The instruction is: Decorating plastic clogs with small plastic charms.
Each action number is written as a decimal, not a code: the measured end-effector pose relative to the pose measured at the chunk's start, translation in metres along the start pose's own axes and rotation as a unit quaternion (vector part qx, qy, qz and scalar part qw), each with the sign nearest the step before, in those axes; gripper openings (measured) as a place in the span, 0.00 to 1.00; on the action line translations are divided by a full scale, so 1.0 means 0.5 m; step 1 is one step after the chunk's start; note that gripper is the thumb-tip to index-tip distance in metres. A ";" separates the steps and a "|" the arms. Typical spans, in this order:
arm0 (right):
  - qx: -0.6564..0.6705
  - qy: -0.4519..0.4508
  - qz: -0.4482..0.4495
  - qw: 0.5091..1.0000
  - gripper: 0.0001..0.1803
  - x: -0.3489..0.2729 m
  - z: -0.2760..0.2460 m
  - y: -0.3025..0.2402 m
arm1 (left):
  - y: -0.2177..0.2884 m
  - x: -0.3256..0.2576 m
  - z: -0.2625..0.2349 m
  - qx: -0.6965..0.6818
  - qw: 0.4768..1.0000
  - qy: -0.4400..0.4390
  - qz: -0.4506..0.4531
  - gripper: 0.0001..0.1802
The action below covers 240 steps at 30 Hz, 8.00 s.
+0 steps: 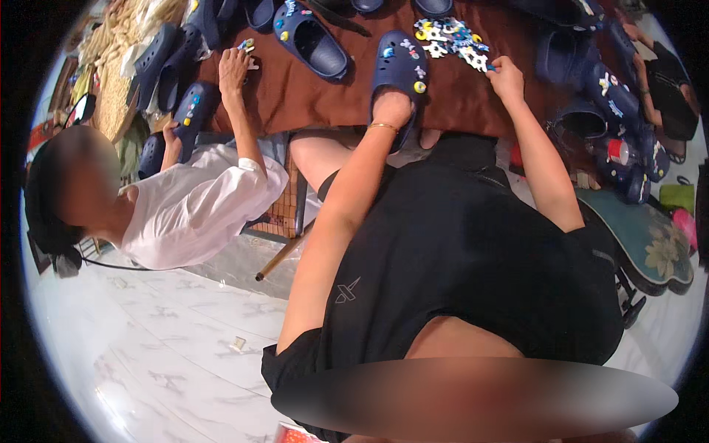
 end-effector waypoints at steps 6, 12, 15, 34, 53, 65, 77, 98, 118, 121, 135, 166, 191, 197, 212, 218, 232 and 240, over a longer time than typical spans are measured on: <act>0.200 0.022 -0.161 0.966 0.16 -0.002 0.025 -0.146 | -0.002 0.014 -0.011 -0.024 0.999 -0.020 -0.005 0.16; 0.175 -0.020 -0.362 0.915 0.09 -0.034 0.070 -0.316 | -0.007 0.023 0.003 -0.026 1.000 0.005 0.004 0.15; 0.126 -0.010 -0.435 0.891 0.07 -0.035 0.086 -0.354 | -0.011 0.023 0.007 -0.035 0.999 0.017 -0.006 0.15; -0.005 -0.045 -0.628 0.777 0.06 -0.030 0.073 -0.366 | -0.014 0.021 0.005 -0.068 0.997 0.037 0.027 0.14; 0.097 -0.149 -0.485 0.856 0.12 -0.038 0.077 -0.335 | -0.014 0.016 0.003 -0.051 0.997 0.045 0.024 0.14; -0.032 -0.176 -0.501 0.847 0.08 0.004 0.083 -0.393 | -0.012 0.022 0.003 -0.026 0.997 0.061 0.047 0.15; 0.029 -0.115 -0.544 0.831 0.08 0.026 0.085 -0.362 | -0.012 0.023 0.010 -0.056 0.996 0.059 0.026 0.15; -0.235 -0.128 -0.554 0.788 0.06 -0.046 0.072 -0.410 | -0.008 0.017 -0.020 -0.080 0.995 0.046 0.022 0.14; 0.109 -0.130 -0.365 0.915 0.11 0.015 0.038 -0.336 | 0.022 -0.067 -0.018 -0.272 0.921 0.265 0.085 0.17; 0.235 -0.053 -0.340 0.909 0.10 0.041 0.054 -0.295 | 0.020 -0.071 -0.018 -0.207 0.943 0.254 0.067 0.16; 0.288 0.024 -0.056 0.956 0.09 -0.024 0.073 -0.025 | -0.044 -0.063 -0.235 -0.327 0.843 0.426 0.038 0.12; 0.700 -0.483 -0.086 0.520 0.23 -0.176 0.027 -0.409 | -0.011 0.085 -0.377 -0.038 0.862 0.479 0.159 0.25; 0.417 0.013 -0.225 0.881 0.12 -0.132 0.017 -0.418 | -0.035 0.077 -0.227 0.207 0.931 0.295 -0.054 0.13; 0.335 -0.027 -0.304 0.891 0.07 -0.208 -0.012 -0.444 | -0.059 0.067 -0.223 0.178 0.957 0.177 -0.148 0.20; 0.435 -0.038 -0.244 0.866 0.08 -0.198 0.009 -0.464 | -0.101 0.081 -0.238 0.187 0.950 0.153 -0.198 0.18; 0.431 -0.020 -0.182 0.884 0.09 -0.157 0.039 -0.423 | -0.041 0.079 -0.243 0.147 0.960 0.136 -0.196 0.21; 0.415 -0.073 -0.248 0.872 0.09 -0.197 0.058 -0.445 | -0.095 0.075 -0.228 0.116 0.939 0.140 -0.292 0.22; 0.395 -0.026 -0.281 0.874 0.09 -0.199 0.034 -0.456 | -0.095 0.073 -0.229 0.153 0.937 0.136 -0.282 0.21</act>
Point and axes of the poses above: each hand's wrist, its own x-axis towards the middle knuckle, its own z-axis out of the palm, y = z × x, the point moved 1 cm from there along x, towards the middle knuckle
